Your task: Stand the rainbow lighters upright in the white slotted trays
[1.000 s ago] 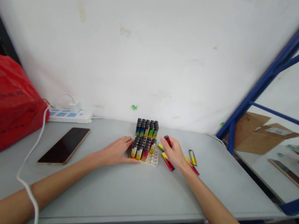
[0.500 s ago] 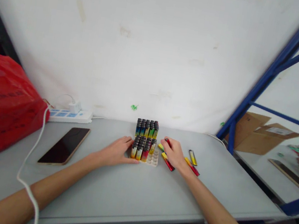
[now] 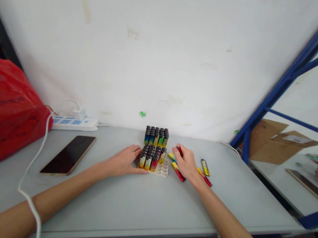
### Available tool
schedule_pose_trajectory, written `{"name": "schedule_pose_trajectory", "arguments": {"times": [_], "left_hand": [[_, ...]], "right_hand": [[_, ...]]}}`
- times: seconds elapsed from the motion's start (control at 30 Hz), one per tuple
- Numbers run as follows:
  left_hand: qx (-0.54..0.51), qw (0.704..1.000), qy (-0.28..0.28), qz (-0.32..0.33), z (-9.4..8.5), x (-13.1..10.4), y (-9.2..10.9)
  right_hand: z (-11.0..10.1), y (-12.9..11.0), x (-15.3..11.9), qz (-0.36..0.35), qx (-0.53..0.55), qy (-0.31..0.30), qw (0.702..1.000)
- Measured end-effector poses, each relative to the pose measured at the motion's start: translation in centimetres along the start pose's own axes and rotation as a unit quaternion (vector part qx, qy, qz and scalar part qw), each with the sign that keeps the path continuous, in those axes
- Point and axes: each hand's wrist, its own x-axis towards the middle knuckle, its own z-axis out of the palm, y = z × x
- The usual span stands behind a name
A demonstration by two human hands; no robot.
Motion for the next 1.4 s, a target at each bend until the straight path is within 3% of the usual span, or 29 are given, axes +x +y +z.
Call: {"name": "schedule_pose_trajectory", "arguments": {"times": [0.17, 0.3, 0.4, 0.5, 0.73, 0.97, 1.1, 1.27, 1.4], "left_hand": [[0.017, 1.0, -0.022, -0.008, -0.1, 0.1, 0.2], [0.017, 1.0, -0.015, -0.005, -0.1, 0.1, 0.2], [0.018, 1.0, -0.009, -0.002, -0.1, 0.0, 0.2], [0.02, 1.0, -0.011, -0.001, -0.2, 0.0, 0.2], [0.009, 1.0, -0.009, 0.006, -0.3, 0.0, 0.5], [0.011, 1.0, -0.007, 0.0, -0.1, 0.0, 0.2], [0.011, 1.0, -0.014, -0.002, 0.0, 0.0, 0.0], [-0.004, 1.0, -0.002, -0.001, 0.1, 0.0, -0.1], [-0.002, 1.0, -0.003, -0.001, 0.0, 0.0, 0.0]], "right_hand": [[-0.4, -0.2, 0.1, -0.013, -0.016, -0.017, 1.0], [-0.9, -0.2, 0.2, -0.077, -0.055, -0.046, 0.994], [-1.3, -0.3, 0.3, -0.117, -0.078, -0.127, 0.982], [-1.5, -0.4, 0.2, -0.106, -0.069, -0.187, 0.974], [-1.2, 0.2, 0.2, -0.101, -0.067, -0.166, 0.979], [-1.1, 0.8, 0.4, -0.1, -0.077, -0.218, 0.968], [-0.6, 0.7, 0.2, -0.109, -0.142, -0.219, 0.959], [0.0, -0.2, 0.0, -0.068, -0.232, -0.155, 0.958], [-0.5, -0.5, -0.1, -0.099, -0.238, -0.186, 0.948]]}}
